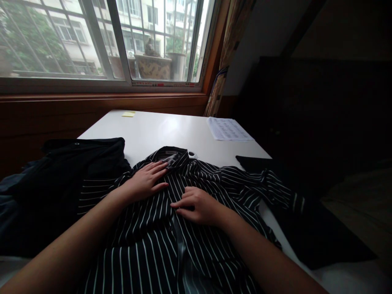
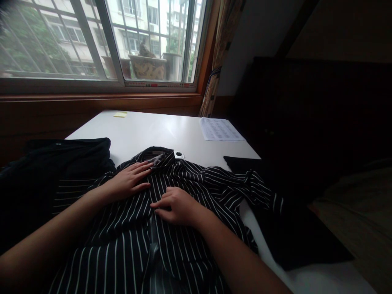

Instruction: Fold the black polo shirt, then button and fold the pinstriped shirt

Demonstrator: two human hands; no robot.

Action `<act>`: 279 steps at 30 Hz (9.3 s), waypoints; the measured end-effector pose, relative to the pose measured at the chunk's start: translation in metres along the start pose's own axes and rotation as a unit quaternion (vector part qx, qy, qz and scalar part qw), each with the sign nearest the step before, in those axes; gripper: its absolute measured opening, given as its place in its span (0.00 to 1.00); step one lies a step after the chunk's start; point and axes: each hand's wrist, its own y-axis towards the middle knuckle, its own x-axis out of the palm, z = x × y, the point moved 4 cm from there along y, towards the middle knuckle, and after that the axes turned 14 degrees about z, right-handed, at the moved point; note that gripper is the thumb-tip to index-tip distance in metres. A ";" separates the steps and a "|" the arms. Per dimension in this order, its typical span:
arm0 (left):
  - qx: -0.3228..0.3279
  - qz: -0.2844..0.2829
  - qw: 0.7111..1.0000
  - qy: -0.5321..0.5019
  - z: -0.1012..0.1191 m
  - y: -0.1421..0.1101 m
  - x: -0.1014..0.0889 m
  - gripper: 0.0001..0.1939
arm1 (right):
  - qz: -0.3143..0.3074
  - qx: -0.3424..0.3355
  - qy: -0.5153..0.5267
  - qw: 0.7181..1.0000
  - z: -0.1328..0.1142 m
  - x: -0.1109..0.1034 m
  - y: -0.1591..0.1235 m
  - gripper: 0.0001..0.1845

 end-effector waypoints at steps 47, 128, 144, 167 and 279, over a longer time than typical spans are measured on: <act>-0.003 0.024 1.000 0.019 0.000 0.001 0.002 0.32 | 0.070 0.150 -0.054 0.985 0.006 0.002 0.004 0.09; -0.010 0.038 0.999 0.000 0.003 0.000 -0.004 0.23 | 0.084 0.136 -0.091 0.983 0.006 0.003 -0.003 0.13; 0.001 0.035 0.999 -0.005 0.001 0.002 -0.003 0.23 | 0.058 0.157 -0.108 0.980 0.001 0.003 0.000 0.18; -0.004 0.035 0.999 -0.016 0.003 0.002 -0.005 0.22 | 0.075 0.138 -0.101 0.982 0.002 0.002 0.001 0.10; 0.002 0.021 1.000 0.000 0.010 0.004 -0.010 0.20 | 0.090 0.182 -0.023 0.979 0.009 0.002 0.004 0.16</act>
